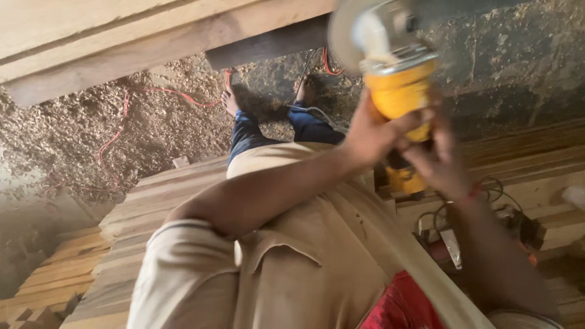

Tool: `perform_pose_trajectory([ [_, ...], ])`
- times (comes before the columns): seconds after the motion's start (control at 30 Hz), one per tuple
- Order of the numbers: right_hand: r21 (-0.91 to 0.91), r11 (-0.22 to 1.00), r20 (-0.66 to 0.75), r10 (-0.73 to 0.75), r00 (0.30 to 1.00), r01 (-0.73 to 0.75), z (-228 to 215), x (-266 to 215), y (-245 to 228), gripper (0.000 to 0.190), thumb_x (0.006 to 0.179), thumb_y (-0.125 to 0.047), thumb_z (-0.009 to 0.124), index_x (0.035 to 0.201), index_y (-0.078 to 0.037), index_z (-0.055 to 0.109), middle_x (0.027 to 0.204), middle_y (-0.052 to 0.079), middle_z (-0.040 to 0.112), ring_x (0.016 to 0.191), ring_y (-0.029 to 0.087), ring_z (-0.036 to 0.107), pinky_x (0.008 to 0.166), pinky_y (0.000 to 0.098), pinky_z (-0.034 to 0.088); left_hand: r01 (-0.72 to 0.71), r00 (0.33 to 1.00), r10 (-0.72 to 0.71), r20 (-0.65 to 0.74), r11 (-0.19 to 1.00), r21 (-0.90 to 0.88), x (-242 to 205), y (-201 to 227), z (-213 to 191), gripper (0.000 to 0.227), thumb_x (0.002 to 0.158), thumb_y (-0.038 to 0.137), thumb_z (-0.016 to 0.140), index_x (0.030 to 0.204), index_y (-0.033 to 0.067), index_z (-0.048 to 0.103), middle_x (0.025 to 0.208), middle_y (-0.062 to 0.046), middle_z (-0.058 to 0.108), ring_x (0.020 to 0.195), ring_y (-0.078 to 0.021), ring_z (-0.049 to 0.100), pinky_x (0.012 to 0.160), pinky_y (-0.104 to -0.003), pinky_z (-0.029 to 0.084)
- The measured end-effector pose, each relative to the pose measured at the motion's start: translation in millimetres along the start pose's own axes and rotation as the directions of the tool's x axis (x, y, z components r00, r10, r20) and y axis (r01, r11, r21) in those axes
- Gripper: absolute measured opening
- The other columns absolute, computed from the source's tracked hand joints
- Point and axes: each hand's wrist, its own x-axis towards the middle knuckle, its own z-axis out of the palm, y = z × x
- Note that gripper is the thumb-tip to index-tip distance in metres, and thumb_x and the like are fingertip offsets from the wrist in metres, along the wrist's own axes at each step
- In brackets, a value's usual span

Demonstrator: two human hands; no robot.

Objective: The person uses a handheld angle grinder to smooth the surface of wooden planks. They repeatedly move the tool along the length of the wood, flip the planks to treat different sides, and inspect the finished edges.

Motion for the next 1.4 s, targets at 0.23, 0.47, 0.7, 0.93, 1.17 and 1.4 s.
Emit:
perform_pose_trajectory([
  [0.23,0.068,0.993,0.212,-0.105,0.972,0.093,96,46,-74,0.089,0.099,-0.021,0.070,0.166,-0.002,0.015,0.164,0.023,0.040,0.146,0.037,0.052,0.120,0.0426,0.046,-0.099,0.961,0.098,-0.258,0.995,0.008,-92,69,-70,0.057,0.092,0.002,0.075,0.139,0.0021,0.043,0.120,-0.013,0.065,0.110,-0.0250,0.068,0.096,-0.041,0.060],
  [0.47,0.063,0.978,0.377,-0.207,0.903,0.198,173,90,-137,0.089,0.097,-0.017,0.070,0.166,-0.001,0.017,0.165,0.026,0.040,0.151,0.038,0.047,0.122,0.0429,0.041,-0.274,0.880,0.233,-0.413,0.961,-0.041,-145,116,-126,0.057,0.090,0.003,0.076,0.136,0.0034,0.043,0.119,-0.012,0.064,0.107,-0.0227,0.068,0.093,-0.038,0.060],
  [0.7,0.028,0.953,0.500,-0.274,0.822,0.301,261,122,-186,0.092,0.097,-0.019,0.075,0.166,-0.003,0.016,0.164,0.027,0.039,0.150,0.038,0.047,0.122,0.0432,0.043,-0.450,0.826,0.389,-0.409,0.891,-0.062,-208,179,-185,0.053,0.094,0.005,0.075,0.138,0.0022,0.046,0.119,-0.012,0.064,0.108,-0.0231,0.067,0.094,-0.038,0.059],
  [0.93,0.114,0.957,0.600,-0.280,0.749,0.267,338,144,-233,0.097,0.096,-0.016,0.076,0.167,-0.005,0.011,0.167,0.026,0.039,0.149,0.037,0.051,0.119,0.0410,0.049,-0.518,0.787,0.424,-0.448,0.848,-0.108,-270,235,-232,0.052,0.096,0.007,0.074,0.139,0.0000,0.046,0.121,-0.014,0.062,0.111,-0.0254,0.065,0.099,-0.041,0.058],
  [1.17,0.073,0.968,0.580,-0.238,0.779,0.241,317,136,-244,0.105,0.088,-0.017,0.080,0.167,-0.005,0.012,0.160,0.021,0.050,0.146,0.032,0.056,0.120,0.0389,0.048,-0.511,0.780,0.411,-0.472,0.854,-0.100,-257,229,-213,0.059,0.092,0.003,0.074,0.141,0.0040,0.041,0.124,-0.012,0.062,0.114,-0.0233,0.064,0.100,-0.040,0.057],
  [1.4,-0.034,0.985,0.484,-0.131,0.865,0.168,276,122,-215,0.112,0.082,-0.020,0.084,0.165,-0.002,0.013,0.157,0.021,0.052,0.143,0.031,0.058,0.117,0.0385,0.048,-0.437,0.835,0.356,-0.419,0.892,-0.113,-221,200,-190,0.057,0.094,0.001,0.075,0.142,0.0026,0.043,0.125,-0.012,0.063,0.115,-0.0226,0.065,0.101,-0.039,0.057],
])
